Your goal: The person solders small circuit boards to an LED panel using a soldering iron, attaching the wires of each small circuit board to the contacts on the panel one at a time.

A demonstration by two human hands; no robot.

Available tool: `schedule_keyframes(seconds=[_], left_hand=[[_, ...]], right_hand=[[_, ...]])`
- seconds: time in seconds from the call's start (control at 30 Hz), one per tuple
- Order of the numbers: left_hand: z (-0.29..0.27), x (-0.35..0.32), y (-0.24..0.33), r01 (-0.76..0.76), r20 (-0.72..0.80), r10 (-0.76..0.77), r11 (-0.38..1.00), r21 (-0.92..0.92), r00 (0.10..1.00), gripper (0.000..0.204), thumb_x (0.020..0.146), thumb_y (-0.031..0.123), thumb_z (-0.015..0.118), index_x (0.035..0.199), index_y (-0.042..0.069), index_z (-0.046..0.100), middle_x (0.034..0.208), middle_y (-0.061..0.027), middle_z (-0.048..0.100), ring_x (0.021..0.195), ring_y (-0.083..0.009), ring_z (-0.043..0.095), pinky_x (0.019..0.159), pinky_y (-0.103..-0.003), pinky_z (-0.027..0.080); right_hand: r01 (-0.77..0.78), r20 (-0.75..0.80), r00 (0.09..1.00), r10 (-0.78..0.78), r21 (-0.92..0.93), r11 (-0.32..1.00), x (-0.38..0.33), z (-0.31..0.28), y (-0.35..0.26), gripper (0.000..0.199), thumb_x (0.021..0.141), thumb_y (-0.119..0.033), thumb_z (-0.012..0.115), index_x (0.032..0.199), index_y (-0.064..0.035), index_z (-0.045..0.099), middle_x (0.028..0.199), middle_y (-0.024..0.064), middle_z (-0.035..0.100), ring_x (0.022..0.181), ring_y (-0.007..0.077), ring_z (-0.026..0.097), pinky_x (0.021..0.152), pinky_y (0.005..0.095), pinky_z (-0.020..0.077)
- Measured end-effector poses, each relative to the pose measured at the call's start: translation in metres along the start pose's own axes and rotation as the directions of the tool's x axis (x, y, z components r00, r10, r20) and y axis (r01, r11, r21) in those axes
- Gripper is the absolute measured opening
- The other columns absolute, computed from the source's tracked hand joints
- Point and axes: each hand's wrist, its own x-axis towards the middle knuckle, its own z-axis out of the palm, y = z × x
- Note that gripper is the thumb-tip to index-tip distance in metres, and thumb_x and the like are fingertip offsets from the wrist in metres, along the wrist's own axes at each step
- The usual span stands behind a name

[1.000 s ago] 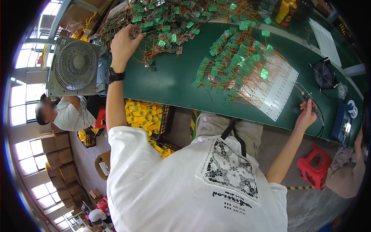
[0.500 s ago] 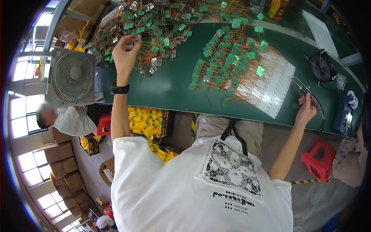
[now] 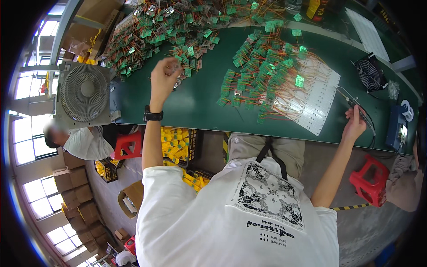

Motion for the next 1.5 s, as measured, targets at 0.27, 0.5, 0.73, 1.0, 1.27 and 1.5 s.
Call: schedule_keyframes(seconds=[0.27,0.5,0.73,1.0,1.27,1.5], left_hand=[[0.031,-0.055,-0.048,0.315,0.081,-0.325,0.942,0.119,0.942,0.034,0.068,0.023,0.072,0.093,0.003,0.061,0.081,-0.0082,0.064,0.07,-0.0206,0.062,0.066,-0.032,0.049],[0.037,-0.088,-0.042,0.408,-0.104,-0.395,0.871,0.272,0.913,0.03,0.073,0.024,0.067,0.09,0.0,0.061,0.083,-0.014,0.065,0.077,-0.0275,0.064,0.071,-0.036,0.049],[0.024,-0.081,-0.029,0.254,-0.02,-0.258,0.96,-0.121,0.966,0.023,0.084,0.007,0.056,0.106,-0.001,0.055,0.082,-0.0119,0.066,0.074,-0.0251,0.065,0.066,-0.034,0.049],[0.0,-0.047,-0.009,0.028,0.042,-0.063,0.821,0.57,0.997,0.02,0.081,0.009,0.051,0.098,0.006,0.062,0.084,-0.0137,0.066,0.076,-0.0346,0.062,0.068,-0.041,0.049],[-0.031,0.0,0.014,0.074,-0.057,-0.07,0.995,0.067,0.996,0.015,0.084,0.011,0.053,0.09,0.005,0.065,0.073,-0.0058,0.062,0.06,-0.0132,0.055,0.054,-0.026,0.041],[0.028,-0.018,0.038,-0.105,-0.314,0.114,0.994,0.043,0.942,0.014,0.085,0.006,0.06,0.099,0.001,0.061,0.087,-0.0064,0.062,0.078,-0.0135,0.059,0.069,-0.025,0.045]], right_hand=[[-0.018,-0.011,1.0,0.018,0.007,1.0,-0.001,0.001,-0.001,0.02,0.085,-0.007,0.063,0.1,0.0053,0.059,0.074,0.0107,0.063,0.059,0.0133,0.057,0.053,0.022,0.0422],[-0.004,0.004,1.0,0.004,0.009,1.0,-0.001,-0.001,0.0,0.019,0.085,-0.008,0.063,0.098,0.0049,0.06,0.074,0.0102,0.063,0.058,0.0131,0.057,0.053,0.0219,0.0421],[-0.004,0.015,1.0,0.004,0.021,1.0,0.0,-0.002,0.001,0.018,0.085,-0.008,0.063,0.098,0.0049,0.06,0.074,0.0103,0.063,0.059,0.0134,0.058,0.053,0.0219,0.0425],[0.011,0.016,1.0,-0.012,0.035,0.999,0.0,-0.001,0.001,0.018,0.085,-0.008,0.063,0.098,0.0052,0.06,0.075,0.0105,0.063,0.059,0.0137,0.058,0.054,0.0222,0.0423],[-0.003,0.011,1.0,0.003,0.016,1.0,0.0,-0.001,0.001,0.019,0.085,-0.008,0.063,0.099,0.0048,0.06,0.075,0.0104,0.063,0.06,0.0131,0.057,0.054,0.022,0.0423],[0.006,0.008,1.0,-0.006,0.027,1.0,0.0,-0.002,0.001,0.018,0.085,-0.007,0.062,0.098,0.0051,0.06,0.075,0.0105,0.063,0.06,0.0133,0.057,0.054,0.0221,0.0423]])
